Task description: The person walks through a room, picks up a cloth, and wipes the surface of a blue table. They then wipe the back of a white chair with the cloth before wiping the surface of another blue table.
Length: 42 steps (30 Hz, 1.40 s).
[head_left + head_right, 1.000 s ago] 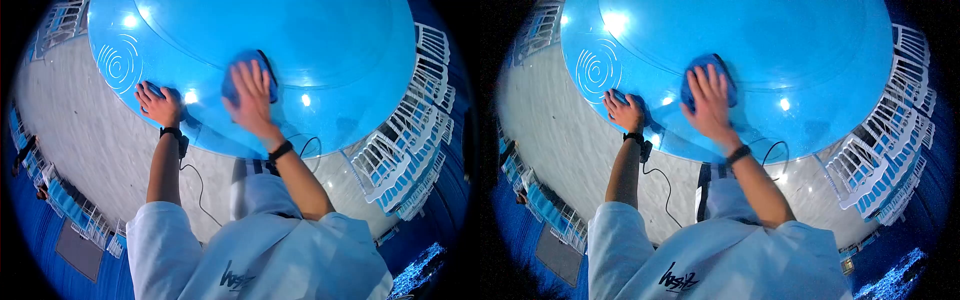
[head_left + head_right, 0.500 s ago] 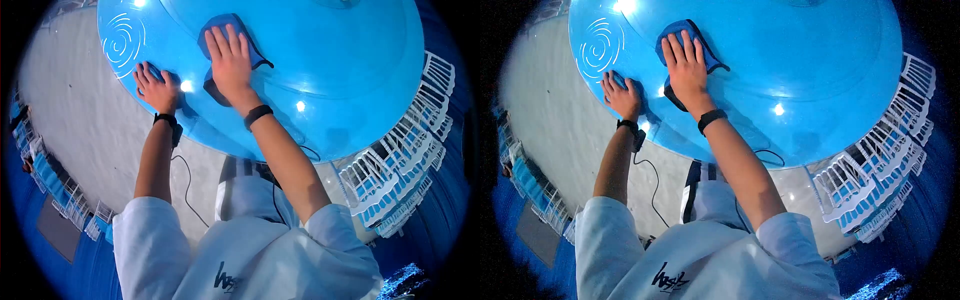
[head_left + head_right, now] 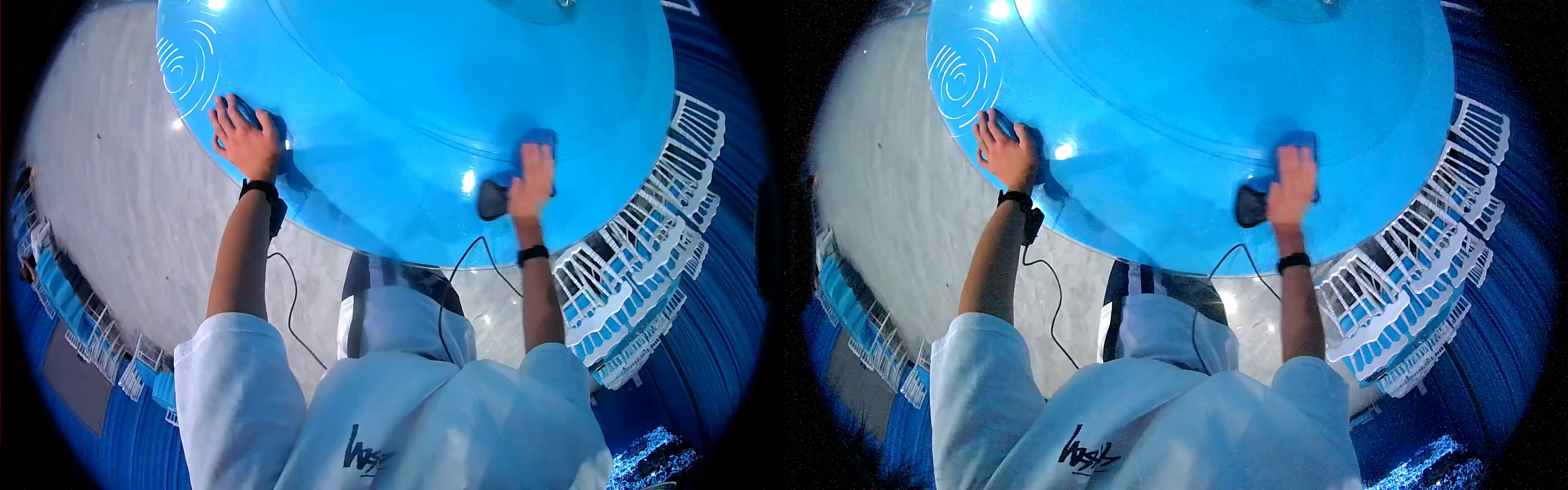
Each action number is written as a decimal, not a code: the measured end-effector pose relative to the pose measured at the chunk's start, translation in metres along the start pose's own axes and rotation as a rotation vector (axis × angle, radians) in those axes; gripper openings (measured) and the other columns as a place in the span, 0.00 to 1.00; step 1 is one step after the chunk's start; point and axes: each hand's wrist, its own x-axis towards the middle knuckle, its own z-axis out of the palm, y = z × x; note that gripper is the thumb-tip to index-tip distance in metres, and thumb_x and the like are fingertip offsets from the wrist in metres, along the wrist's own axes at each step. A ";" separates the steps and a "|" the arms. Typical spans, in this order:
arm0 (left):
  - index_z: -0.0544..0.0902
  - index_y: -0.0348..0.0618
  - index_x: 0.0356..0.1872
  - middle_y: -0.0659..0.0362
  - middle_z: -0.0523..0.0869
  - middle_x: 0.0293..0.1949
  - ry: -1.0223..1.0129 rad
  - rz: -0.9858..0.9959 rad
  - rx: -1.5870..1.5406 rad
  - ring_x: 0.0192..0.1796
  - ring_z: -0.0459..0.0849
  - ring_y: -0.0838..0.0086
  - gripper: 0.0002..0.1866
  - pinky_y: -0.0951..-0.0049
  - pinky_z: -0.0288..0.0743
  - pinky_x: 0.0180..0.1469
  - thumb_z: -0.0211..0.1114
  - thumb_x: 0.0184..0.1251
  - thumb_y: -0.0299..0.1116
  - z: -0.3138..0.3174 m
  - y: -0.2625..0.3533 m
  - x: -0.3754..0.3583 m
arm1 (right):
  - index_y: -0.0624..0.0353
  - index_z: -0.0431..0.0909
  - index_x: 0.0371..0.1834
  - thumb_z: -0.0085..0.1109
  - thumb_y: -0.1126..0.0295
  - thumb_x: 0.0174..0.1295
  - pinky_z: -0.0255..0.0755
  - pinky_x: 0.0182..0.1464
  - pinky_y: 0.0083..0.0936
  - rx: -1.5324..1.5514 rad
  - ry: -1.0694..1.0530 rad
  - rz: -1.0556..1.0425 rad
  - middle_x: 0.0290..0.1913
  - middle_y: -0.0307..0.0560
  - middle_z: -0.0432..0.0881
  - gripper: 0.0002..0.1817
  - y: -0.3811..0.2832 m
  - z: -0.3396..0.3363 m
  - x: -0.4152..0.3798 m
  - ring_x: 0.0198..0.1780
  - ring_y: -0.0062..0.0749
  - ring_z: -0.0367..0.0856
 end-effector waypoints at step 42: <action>0.75 0.47 0.82 0.54 0.68 0.88 0.015 0.024 -0.022 0.90 0.60 0.54 0.37 0.40 0.52 0.82 0.59 0.75 0.51 0.005 -0.006 -0.001 | 0.50 0.71 0.87 0.65 0.78 0.60 0.55 0.89 0.50 0.182 -0.128 -0.127 0.86 0.45 0.72 0.45 -0.156 0.024 0.093 0.89 0.46 0.63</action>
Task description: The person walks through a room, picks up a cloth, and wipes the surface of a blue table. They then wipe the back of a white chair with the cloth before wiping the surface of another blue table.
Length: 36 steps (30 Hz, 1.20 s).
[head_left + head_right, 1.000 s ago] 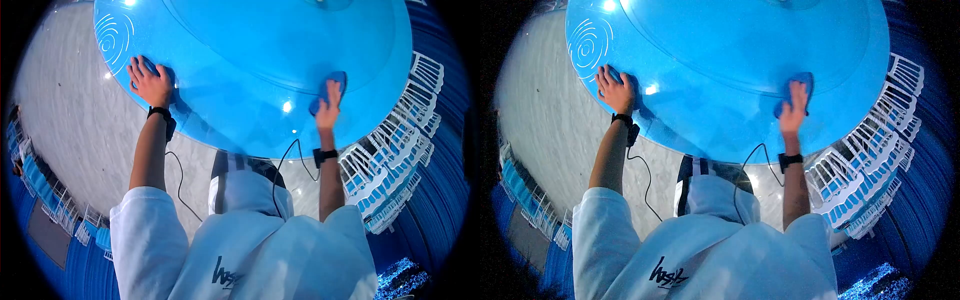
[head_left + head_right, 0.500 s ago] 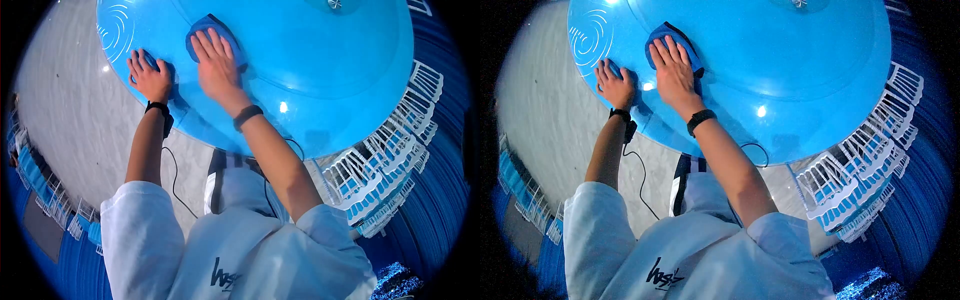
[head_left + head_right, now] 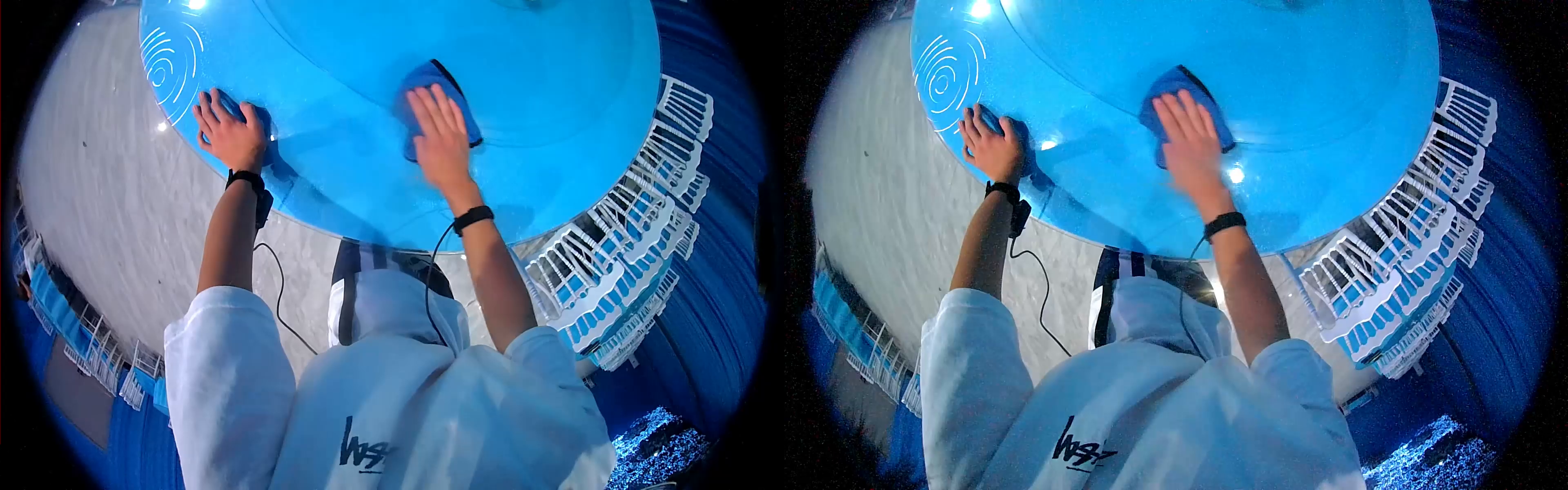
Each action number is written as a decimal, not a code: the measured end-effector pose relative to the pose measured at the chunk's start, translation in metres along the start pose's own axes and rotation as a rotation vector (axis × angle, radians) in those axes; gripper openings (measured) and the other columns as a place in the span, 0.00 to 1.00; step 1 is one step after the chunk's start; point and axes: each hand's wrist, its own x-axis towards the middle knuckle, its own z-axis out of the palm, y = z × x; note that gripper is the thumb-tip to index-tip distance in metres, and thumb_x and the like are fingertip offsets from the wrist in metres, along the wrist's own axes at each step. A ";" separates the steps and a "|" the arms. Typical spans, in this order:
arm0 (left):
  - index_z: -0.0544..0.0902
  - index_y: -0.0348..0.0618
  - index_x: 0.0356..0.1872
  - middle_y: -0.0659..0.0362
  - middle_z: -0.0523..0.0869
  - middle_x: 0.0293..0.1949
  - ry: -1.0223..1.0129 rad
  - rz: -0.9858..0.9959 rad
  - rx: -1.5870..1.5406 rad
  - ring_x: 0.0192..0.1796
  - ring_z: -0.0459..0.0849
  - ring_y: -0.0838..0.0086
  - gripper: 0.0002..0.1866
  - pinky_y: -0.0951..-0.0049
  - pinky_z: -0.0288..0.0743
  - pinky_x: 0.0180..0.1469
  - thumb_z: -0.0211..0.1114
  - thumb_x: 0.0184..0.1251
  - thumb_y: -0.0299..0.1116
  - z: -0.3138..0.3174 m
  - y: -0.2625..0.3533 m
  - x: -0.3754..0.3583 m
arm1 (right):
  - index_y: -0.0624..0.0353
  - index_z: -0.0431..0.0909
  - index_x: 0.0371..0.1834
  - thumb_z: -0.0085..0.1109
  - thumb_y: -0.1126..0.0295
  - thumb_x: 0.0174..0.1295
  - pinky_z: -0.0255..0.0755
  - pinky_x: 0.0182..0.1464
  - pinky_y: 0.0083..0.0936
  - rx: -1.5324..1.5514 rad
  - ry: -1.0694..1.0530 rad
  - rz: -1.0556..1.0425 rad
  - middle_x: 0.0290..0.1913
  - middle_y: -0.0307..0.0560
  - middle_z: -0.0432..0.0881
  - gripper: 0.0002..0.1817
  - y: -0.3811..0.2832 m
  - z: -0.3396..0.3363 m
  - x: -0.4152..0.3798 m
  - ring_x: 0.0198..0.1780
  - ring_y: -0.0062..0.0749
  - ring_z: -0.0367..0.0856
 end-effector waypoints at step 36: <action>0.73 0.50 0.83 0.56 0.69 0.87 0.017 0.017 0.050 0.89 0.63 0.54 0.36 0.39 0.57 0.81 0.59 0.79 0.53 0.001 -0.002 -0.002 | 0.56 0.84 0.73 0.57 0.74 0.69 0.58 0.86 0.56 0.419 -0.064 -0.135 0.79 0.53 0.80 0.28 -0.140 0.087 0.057 0.83 0.52 0.72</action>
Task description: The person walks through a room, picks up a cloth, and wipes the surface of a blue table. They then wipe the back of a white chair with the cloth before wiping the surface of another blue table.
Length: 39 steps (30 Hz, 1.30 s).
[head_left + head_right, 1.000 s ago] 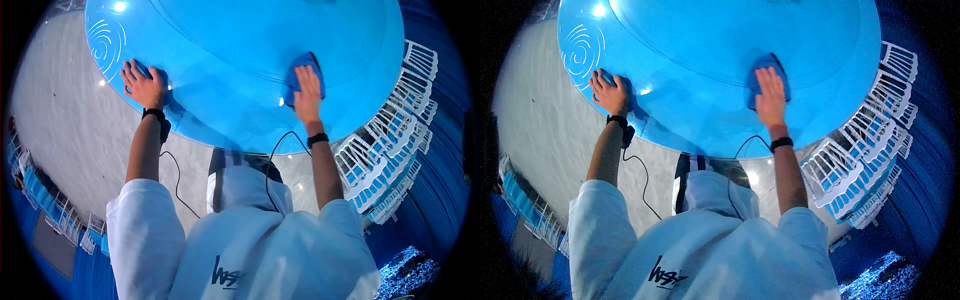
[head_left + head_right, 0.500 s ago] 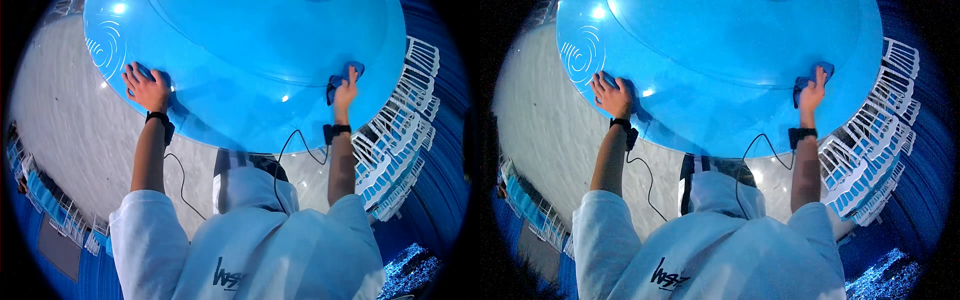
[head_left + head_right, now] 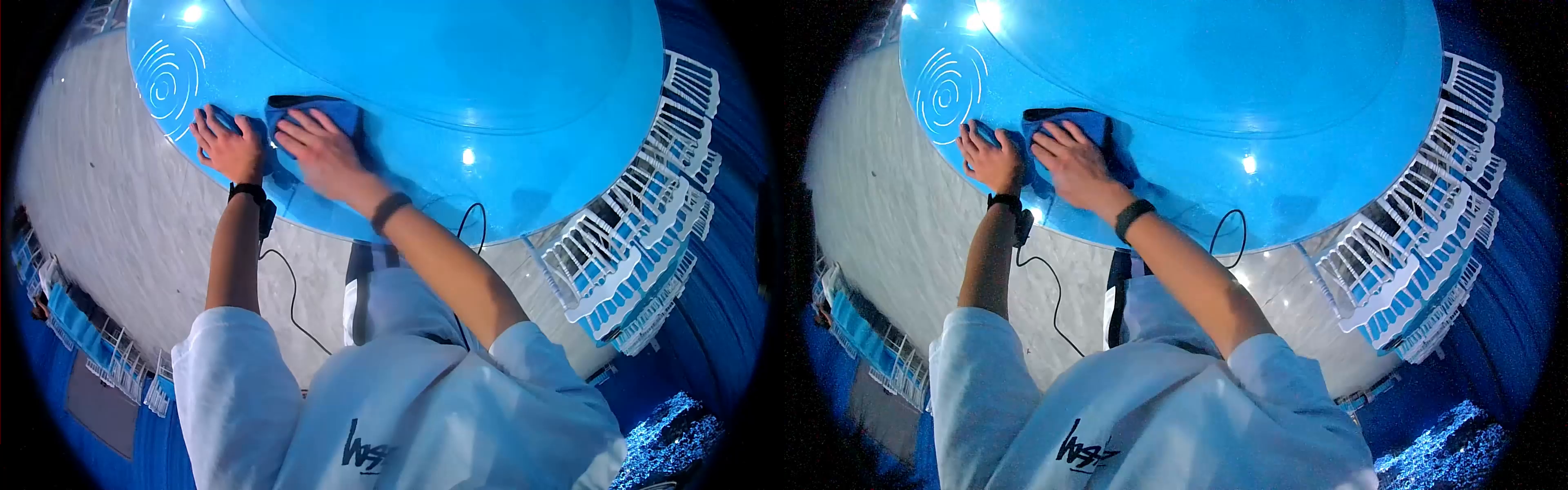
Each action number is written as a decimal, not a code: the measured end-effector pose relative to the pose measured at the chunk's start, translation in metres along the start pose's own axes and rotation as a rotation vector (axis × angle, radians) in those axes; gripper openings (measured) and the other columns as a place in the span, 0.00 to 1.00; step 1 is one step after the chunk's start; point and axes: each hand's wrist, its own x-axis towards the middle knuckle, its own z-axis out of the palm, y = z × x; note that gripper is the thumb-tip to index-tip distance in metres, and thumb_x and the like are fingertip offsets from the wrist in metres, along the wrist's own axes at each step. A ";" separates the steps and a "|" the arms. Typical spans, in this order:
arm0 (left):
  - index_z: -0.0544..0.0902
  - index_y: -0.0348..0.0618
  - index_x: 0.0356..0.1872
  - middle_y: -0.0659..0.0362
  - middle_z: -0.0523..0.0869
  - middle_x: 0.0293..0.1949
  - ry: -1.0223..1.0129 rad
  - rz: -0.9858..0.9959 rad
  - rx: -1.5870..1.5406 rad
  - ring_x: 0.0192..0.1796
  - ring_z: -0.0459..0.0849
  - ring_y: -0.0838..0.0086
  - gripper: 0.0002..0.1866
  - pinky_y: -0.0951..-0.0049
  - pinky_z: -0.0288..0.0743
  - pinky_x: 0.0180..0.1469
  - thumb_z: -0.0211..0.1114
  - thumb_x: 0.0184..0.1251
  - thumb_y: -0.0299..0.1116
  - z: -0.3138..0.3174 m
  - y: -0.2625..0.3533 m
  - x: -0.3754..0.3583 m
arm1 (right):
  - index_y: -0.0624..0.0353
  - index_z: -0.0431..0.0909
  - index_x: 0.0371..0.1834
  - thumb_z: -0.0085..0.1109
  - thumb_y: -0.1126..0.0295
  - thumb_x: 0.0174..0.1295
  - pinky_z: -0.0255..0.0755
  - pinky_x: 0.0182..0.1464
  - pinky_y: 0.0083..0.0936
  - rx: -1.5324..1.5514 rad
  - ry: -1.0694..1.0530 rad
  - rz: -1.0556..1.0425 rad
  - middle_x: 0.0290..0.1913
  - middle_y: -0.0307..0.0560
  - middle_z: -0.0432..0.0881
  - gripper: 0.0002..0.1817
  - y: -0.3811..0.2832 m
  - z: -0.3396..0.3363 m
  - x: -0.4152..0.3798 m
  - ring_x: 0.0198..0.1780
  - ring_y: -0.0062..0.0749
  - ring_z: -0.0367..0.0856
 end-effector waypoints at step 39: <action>0.69 0.39 0.84 0.45 0.62 0.89 -0.143 -0.006 -0.005 0.91 0.54 0.44 0.39 0.37 0.52 0.82 0.56 0.76 0.47 -0.011 0.006 0.011 | 0.57 0.66 0.89 0.65 0.76 0.68 0.50 0.89 0.58 -0.400 0.386 0.432 0.89 0.58 0.66 0.43 0.036 -0.059 0.005 0.91 0.62 0.55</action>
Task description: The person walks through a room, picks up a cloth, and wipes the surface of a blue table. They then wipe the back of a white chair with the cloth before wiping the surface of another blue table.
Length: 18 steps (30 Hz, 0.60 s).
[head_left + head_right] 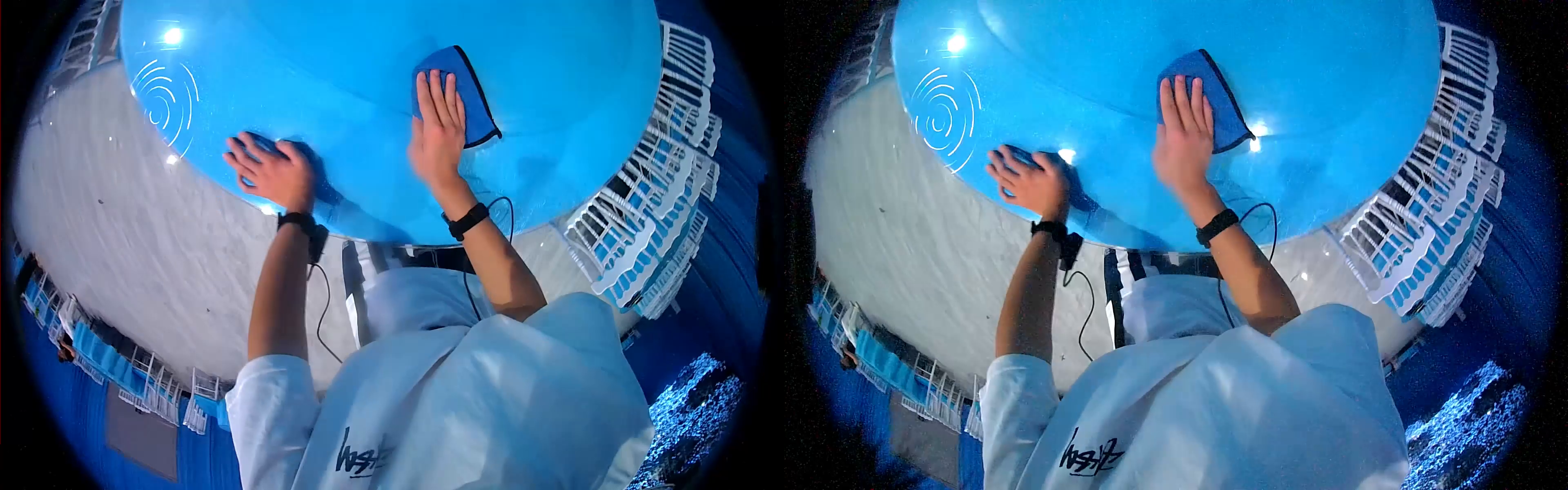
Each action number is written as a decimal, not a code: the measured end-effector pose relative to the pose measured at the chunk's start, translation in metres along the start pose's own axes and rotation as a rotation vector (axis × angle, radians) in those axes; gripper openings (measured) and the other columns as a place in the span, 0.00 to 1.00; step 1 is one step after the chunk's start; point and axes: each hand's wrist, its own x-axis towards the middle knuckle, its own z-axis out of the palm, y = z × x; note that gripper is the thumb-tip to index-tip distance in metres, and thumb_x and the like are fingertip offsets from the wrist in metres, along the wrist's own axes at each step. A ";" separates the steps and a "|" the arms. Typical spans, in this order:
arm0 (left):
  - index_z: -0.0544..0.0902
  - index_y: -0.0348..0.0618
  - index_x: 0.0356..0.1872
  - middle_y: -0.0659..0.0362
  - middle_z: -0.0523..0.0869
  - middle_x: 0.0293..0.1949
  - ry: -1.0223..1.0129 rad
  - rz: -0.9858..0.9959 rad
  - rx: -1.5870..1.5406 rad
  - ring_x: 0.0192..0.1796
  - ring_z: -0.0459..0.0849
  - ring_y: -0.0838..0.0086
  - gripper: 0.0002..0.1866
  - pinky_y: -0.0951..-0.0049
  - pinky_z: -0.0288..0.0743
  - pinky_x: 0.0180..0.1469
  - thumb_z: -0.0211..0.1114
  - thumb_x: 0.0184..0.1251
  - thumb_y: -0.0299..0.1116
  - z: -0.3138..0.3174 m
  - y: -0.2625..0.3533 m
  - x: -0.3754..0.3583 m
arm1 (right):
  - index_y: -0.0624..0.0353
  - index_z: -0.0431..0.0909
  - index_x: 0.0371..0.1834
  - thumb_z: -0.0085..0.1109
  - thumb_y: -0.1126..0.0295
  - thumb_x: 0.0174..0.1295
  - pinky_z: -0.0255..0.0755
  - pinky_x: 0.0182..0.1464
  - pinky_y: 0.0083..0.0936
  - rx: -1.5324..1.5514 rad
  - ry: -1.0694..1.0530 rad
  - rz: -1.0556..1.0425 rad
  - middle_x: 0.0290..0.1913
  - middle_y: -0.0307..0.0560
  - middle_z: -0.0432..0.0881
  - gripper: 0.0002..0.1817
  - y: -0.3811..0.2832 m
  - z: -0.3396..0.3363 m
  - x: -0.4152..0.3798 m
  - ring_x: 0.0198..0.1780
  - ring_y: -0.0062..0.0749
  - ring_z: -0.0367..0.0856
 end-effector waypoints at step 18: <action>0.77 0.41 0.79 0.51 0.72 0.85 -0.079 -0.092 -0.483 0.87 0.62 0.48 0.30 0.46 0.54 0.83 0.61 0.81 0.41 -0.033 -0.037 0.018 | 0.50 0.76 0.82 0.64 0.68 0.70 0.56 0.87 0.55 0.272 -0.290 -0.511 0.83 0.54 0.76 0.34 -0.216 0.171 0.218 0.87 0.60 0.65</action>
